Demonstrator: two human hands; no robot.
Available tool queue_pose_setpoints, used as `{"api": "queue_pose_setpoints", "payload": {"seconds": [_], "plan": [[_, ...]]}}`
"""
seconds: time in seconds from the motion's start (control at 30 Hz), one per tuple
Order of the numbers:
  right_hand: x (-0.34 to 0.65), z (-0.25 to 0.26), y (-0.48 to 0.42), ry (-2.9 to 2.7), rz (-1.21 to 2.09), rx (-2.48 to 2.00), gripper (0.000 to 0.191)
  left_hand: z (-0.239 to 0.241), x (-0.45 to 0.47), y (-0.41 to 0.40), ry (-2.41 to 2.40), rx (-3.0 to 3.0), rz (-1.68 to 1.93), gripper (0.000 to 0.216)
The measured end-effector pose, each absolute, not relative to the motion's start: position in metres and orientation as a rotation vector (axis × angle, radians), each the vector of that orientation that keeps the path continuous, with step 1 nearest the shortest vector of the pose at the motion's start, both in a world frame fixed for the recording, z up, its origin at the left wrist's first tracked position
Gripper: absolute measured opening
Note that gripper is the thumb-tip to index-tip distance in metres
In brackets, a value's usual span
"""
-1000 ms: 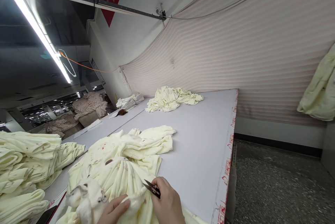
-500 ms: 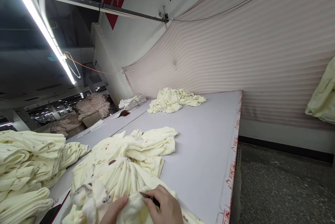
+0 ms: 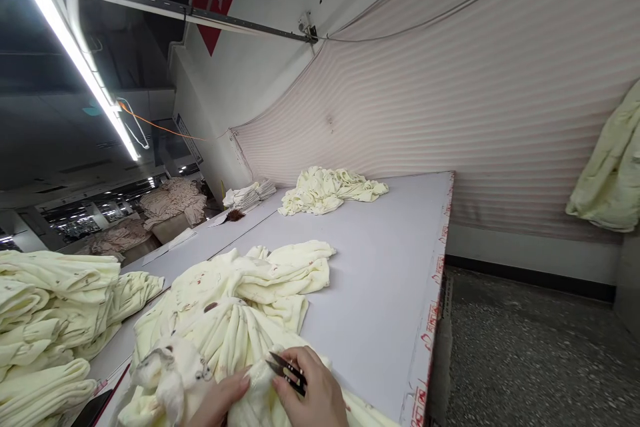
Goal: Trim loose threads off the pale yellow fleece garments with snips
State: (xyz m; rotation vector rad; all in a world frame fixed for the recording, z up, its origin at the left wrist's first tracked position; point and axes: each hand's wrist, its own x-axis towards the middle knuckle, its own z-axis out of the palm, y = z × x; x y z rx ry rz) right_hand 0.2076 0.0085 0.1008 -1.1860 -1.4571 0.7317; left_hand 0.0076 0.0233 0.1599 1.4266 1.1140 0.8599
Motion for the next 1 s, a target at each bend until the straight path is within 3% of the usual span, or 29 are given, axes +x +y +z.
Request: {"api": "queue_pose_setpoints", "payload": {"seconds": [0.23,0.4,0.53,0.7,1.0], "plan": [[0.206,0.117,0.010,-1.483,0.868,-1.142,0.040,0.147,0.027,0.027,1.038,1.347,0.762,0.055],[0.209,0.133,0.014,-1.618,0.893,-1.113,0.009,0.142,0.023,0.028,1.085,1.496,0.775,0.048],[0.208,0.130,0.020,-1.566,0.972,-1.086,0.018,0.139,0.022,0.027,1.075,1.487,0.747,0.048],[0.204,0.122,0.023,-1.486,1.165,-1.019,0.015,0.135,0.022,0.028,1.054,1.462,0.705,0.047],[0.203,0.126,0.012,-1.569,0.919,-1.073,0.007,0.135,0.023,0.030,1.086,1.619,0.724,0.043]]}}
